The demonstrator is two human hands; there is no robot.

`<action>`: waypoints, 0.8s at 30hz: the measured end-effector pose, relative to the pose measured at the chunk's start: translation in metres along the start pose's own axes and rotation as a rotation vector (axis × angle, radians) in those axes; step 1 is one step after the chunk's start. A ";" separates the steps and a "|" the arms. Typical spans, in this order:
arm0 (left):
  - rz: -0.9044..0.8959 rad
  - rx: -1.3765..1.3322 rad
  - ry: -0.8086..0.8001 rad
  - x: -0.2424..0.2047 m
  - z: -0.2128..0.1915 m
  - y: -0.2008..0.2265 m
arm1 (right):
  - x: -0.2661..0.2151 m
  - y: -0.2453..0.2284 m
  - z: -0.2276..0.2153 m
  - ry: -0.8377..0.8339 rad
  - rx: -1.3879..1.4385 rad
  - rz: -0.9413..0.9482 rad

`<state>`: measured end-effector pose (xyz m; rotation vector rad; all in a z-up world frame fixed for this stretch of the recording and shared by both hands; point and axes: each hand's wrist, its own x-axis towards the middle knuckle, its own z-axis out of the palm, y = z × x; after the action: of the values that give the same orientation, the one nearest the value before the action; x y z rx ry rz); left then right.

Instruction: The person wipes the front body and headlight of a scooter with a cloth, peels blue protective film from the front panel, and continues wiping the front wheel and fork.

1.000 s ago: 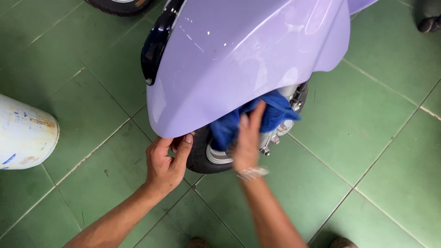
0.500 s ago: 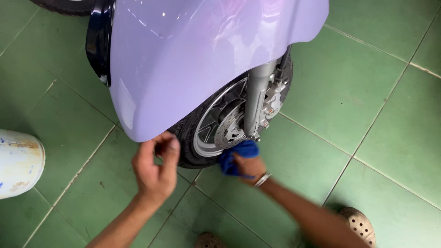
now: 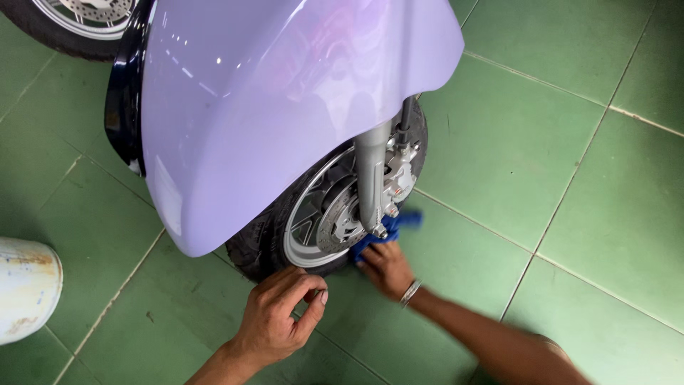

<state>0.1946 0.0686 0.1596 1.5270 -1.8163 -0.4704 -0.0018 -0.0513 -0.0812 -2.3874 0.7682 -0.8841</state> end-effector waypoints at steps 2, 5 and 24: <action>-0.027 -0.013 -0.018 0.006 0.003 -0.003 | -0.005 -0.023 0.013 -0.077 0.217 0.404; -0.036 -0.013 -0.029 0.006 0.006 -0.002 | -0.022 -0.046 0.017 0.289 0.367 0.403; -0.066 -0.107 -0.261 0.016 0.034 0.008 | 0.221 -0.059 -0.114 0.907 0.729 0.328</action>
<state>0.1635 0.0495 0.1465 1.5111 -1.9045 -0.8183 0.0787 -0.1775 0.1256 -1.1361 0.8910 -1.7422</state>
